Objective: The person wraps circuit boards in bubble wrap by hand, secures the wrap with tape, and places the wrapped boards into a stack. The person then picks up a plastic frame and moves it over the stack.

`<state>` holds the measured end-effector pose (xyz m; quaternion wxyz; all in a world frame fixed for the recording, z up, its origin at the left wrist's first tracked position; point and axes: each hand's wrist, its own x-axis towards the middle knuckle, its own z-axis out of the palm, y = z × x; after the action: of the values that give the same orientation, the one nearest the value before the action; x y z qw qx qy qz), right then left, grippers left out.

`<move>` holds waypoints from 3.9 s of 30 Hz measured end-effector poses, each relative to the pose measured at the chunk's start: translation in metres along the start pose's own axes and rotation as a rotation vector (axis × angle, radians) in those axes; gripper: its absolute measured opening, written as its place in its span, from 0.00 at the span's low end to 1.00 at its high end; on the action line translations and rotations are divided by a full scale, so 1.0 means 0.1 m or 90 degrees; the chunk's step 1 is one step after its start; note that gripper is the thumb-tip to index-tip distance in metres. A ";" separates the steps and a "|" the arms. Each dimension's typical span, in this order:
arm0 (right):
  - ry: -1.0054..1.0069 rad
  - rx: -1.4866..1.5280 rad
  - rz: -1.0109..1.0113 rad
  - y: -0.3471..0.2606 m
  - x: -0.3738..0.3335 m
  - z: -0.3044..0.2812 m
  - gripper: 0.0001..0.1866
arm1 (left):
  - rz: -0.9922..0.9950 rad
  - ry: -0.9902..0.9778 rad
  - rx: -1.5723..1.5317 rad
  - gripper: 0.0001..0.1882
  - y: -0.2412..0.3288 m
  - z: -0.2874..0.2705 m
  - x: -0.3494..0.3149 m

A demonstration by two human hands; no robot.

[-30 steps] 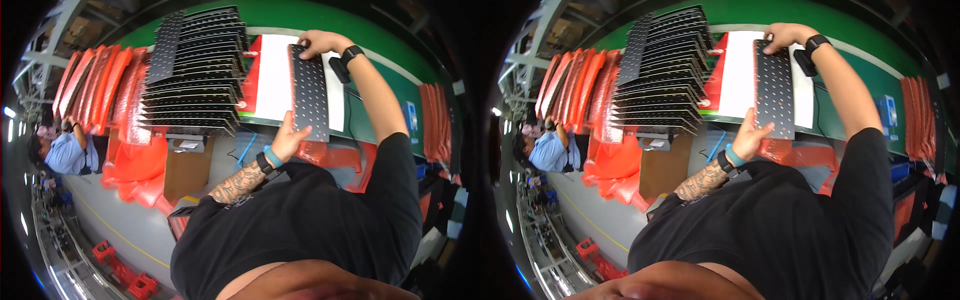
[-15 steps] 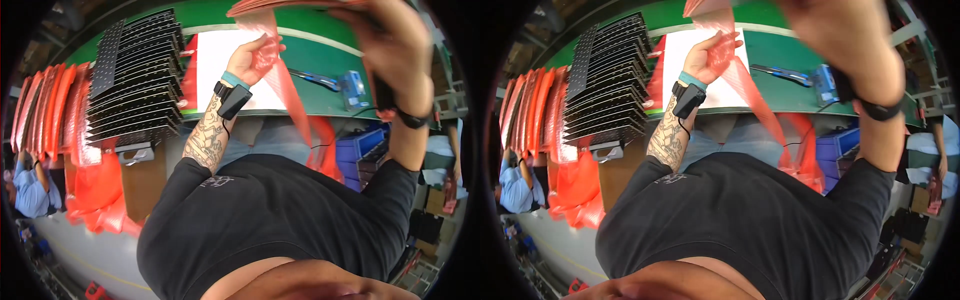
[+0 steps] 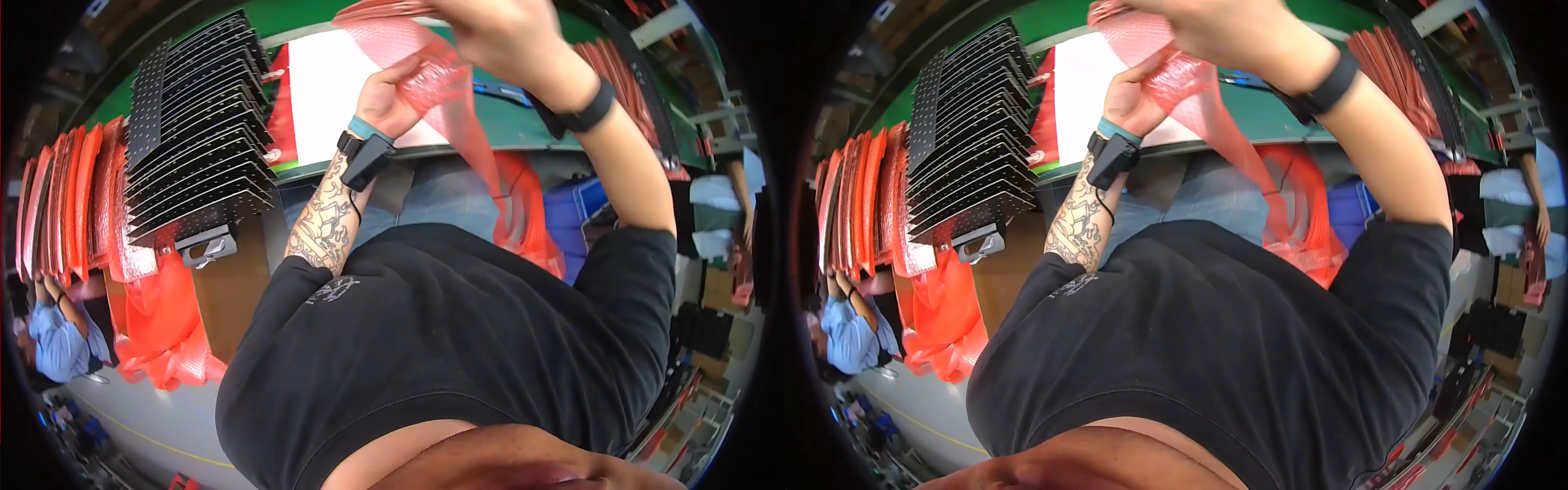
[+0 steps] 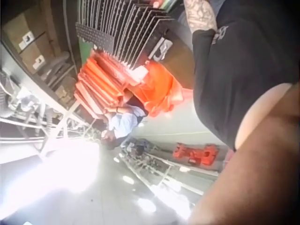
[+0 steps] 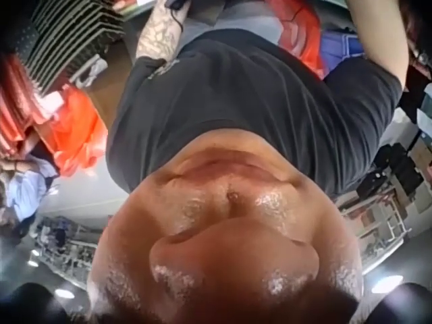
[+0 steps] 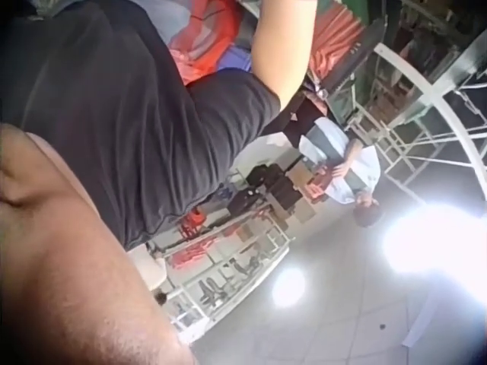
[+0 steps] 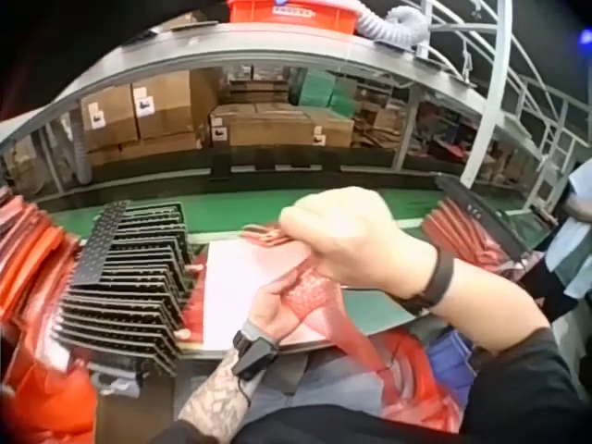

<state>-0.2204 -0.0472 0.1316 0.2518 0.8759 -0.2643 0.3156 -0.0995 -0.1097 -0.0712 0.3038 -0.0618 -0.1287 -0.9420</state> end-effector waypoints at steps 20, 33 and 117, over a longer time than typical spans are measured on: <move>-0.229 0.136 0.254 -0.84 -1.58 0.90 0.25 | 0.081 0.388 0.121 0.27 -0.48 -0.14 -0.77; -0.110 0.291 0.778 -1.52 -3.59 0.65 0.26 | -0.045 0.258 -0.063 0.24 -0.32 0.30 -0.59; -0.164 0.283 0.735 -0.99 -1.20 0.82 0.10 | 0.190 0.462 0.636 0.25 0.19 -0.08 -0.28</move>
<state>-0.2040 0.0121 -0.0334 -0.1810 0.6542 -0.6508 0.3401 -0.0665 -0.1114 -0.0807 0.4486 0.3931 -0.4316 -0.6767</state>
